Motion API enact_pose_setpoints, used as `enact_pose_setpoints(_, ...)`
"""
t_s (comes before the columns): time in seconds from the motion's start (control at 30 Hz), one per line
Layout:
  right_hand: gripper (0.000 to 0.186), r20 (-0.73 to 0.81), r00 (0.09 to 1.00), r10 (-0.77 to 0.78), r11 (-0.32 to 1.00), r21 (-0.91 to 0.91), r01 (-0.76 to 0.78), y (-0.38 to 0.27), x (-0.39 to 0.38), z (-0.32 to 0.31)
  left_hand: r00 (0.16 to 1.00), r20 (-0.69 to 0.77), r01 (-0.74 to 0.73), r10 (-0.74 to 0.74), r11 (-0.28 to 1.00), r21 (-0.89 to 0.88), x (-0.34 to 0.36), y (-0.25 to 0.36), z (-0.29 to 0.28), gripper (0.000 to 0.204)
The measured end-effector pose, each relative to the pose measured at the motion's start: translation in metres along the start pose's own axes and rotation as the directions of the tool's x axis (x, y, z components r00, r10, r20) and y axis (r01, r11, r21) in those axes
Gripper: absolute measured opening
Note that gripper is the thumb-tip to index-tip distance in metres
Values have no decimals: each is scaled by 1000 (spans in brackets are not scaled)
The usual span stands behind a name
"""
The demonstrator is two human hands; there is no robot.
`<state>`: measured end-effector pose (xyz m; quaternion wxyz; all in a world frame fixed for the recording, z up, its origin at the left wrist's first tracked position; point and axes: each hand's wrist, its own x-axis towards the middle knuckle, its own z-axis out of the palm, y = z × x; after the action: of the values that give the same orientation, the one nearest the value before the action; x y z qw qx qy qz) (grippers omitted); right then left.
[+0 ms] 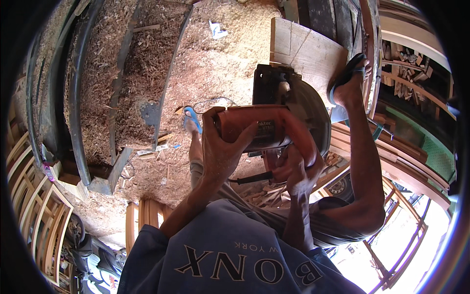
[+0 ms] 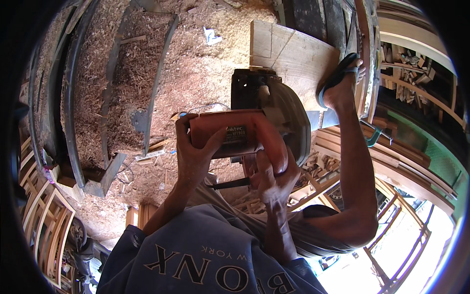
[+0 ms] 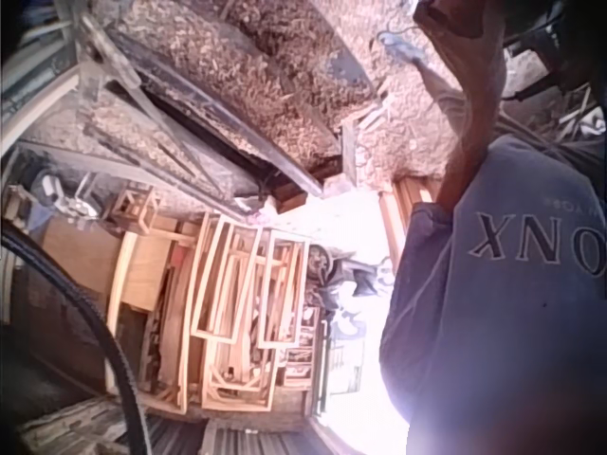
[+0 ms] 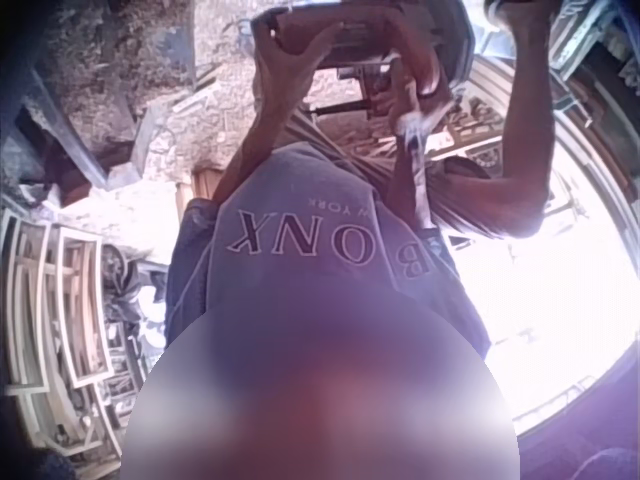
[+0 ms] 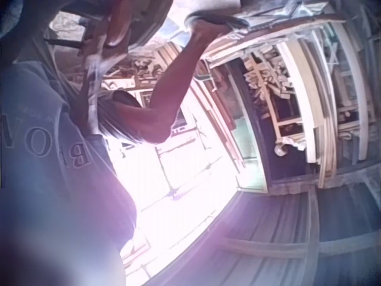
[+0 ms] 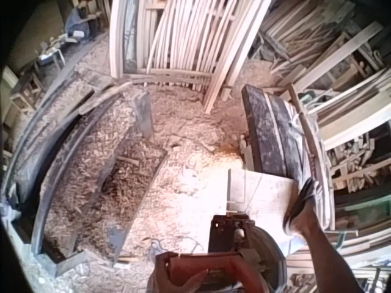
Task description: The person uses a circular saw to cut a marked piece of wood, then switches to a hand saw to finish the cut. The person handles the wood and saws throughout the task.
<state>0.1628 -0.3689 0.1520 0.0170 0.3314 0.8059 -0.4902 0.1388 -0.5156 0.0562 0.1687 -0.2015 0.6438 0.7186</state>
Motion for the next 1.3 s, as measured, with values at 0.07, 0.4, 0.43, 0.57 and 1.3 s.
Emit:
enact_pose_setpoints(0.07,34,-6,1000,-11,1000,4,11,-1,2,2,1000,-9,-16,16,1000,13,1,1,1,65)
enact_pose_setpoints(0.4,37,46,999,16,997,71,-19,-3,8,-2,999,-15,-38,39,998,50,8,1,2,65)
enact_pose_setpoints(0.43,37,43,999,12,997,73,-16,-2,9,-2,999,-13,-45,45,998,47,9,1,2,66)
enact_pose_setpoints(0.57,35,48,998,28,997,76,-32,-3,12,-1,999,-16,-43,44,999,24,13,0,2,66)
enact_pose_setpoints(1.3,36,49,999,-9,998,57,6,-21,28,9,997,-20,-66,68,994,88,35,16,3,67)
